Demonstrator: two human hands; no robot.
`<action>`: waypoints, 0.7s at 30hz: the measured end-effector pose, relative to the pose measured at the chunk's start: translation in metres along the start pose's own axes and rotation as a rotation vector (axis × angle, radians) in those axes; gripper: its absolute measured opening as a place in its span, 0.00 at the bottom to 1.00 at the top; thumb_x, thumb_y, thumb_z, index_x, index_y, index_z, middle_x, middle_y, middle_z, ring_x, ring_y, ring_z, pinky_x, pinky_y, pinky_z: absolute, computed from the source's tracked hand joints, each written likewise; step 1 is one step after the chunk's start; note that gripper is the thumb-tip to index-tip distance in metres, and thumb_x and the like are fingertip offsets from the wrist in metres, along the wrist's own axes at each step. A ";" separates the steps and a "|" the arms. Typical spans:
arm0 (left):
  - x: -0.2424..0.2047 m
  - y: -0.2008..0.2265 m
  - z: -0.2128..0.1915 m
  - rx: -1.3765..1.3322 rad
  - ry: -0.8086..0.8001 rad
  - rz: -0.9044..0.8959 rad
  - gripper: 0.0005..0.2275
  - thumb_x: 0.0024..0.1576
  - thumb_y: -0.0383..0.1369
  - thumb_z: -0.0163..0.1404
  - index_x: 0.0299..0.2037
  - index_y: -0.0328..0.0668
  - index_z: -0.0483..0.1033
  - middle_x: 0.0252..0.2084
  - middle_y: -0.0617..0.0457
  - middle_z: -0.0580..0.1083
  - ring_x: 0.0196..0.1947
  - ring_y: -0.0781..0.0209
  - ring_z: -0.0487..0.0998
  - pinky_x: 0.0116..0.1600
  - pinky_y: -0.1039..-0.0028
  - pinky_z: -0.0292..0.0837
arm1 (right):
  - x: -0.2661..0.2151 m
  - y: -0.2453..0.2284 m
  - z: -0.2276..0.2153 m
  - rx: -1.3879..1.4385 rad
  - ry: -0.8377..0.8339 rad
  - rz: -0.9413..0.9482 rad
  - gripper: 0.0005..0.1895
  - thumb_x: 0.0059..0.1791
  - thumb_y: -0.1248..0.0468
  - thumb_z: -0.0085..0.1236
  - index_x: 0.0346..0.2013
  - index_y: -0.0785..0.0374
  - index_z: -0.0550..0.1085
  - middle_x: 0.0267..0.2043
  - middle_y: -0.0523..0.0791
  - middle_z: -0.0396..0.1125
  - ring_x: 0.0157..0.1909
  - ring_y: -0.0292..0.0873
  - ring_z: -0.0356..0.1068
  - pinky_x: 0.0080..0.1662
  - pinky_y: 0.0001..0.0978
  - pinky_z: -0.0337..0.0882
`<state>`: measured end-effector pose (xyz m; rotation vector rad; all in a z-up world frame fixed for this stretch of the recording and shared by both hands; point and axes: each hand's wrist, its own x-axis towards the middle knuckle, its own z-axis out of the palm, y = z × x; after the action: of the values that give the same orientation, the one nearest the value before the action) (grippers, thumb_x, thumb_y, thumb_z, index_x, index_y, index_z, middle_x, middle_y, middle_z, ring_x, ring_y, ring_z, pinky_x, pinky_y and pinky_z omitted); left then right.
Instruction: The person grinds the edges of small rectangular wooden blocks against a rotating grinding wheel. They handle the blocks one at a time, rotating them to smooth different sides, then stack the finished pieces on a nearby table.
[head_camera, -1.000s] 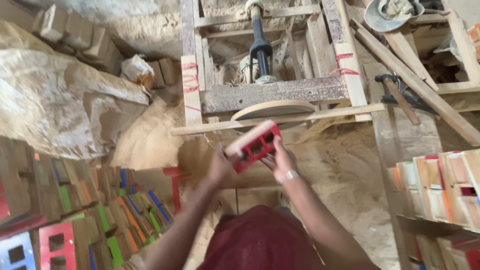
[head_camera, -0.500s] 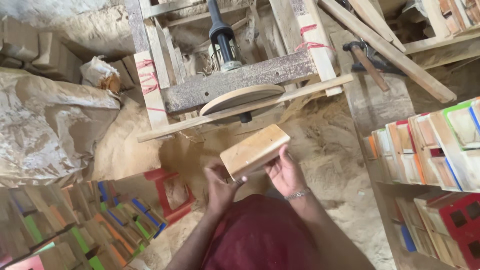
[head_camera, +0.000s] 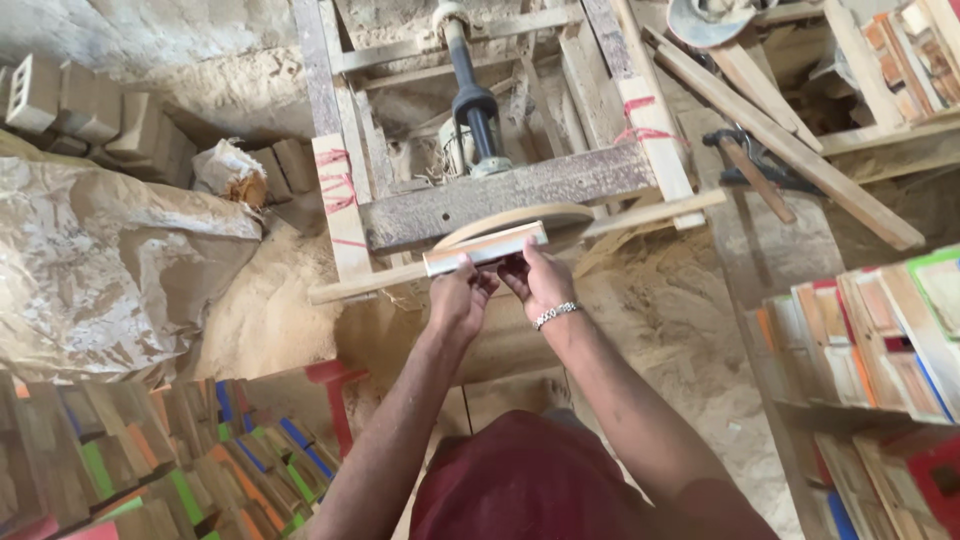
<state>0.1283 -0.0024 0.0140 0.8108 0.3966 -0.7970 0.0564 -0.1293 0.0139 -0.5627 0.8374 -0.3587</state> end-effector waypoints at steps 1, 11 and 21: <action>0.008 0.003 0.000 0.004 -0.005 -0.002 0.07 0.66 0.29 0.41 0.50 0.33 0.65 0.37 0.48 0.68 0.30 0.60 0.69 0.37 0.67 0.74 | 0.005 0.002 0.002 -0.011 -0.006 0.013 0.16 0.56 0.58 0.50 0.50 0.69 0.71 0.45 0.51 0.72 0.44 0.49 0.76 0.46 0.42 0.80; 0.029 -0.033 0.026 0.038 0.031 -0.028 0.06 0.67 0.30 0.40 0.50 0.38 0.65 0.37 0.48 0.68 0.26 0.63 0.65 0.30 0.70 0.68 | 0.005 -0.039 -0.013 -0.045 0.065 -0.045 0.15 0.55 0.63 0.55 0.50 0.74 0.70 0.46 0.54 0.73 0.43 0.52 0.77 0.40 0.39 0.81; 0.056 -0.111 0.102 0.107 0.064 0.064 0.06 0.67 0.30 0.44 0.45 0.35 0.70 0.30 0.48 0.68 0.22 0.62 0.65 0.25 0.70 0.63 | 0.036 -0.106 -0.080 -0.140 0.052 -0.033 0.17 0.57 0.57 0.46 0.51 0.69 0.70 0.47 0.55 0.72 0.44 0.54 0.77 0.45 0.45 0.81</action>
<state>0.0830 -0.1549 -0.0085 0.9468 0.3854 -0.7382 0.0081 -0.2587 0.0128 -0.7011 0.9087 -0.3480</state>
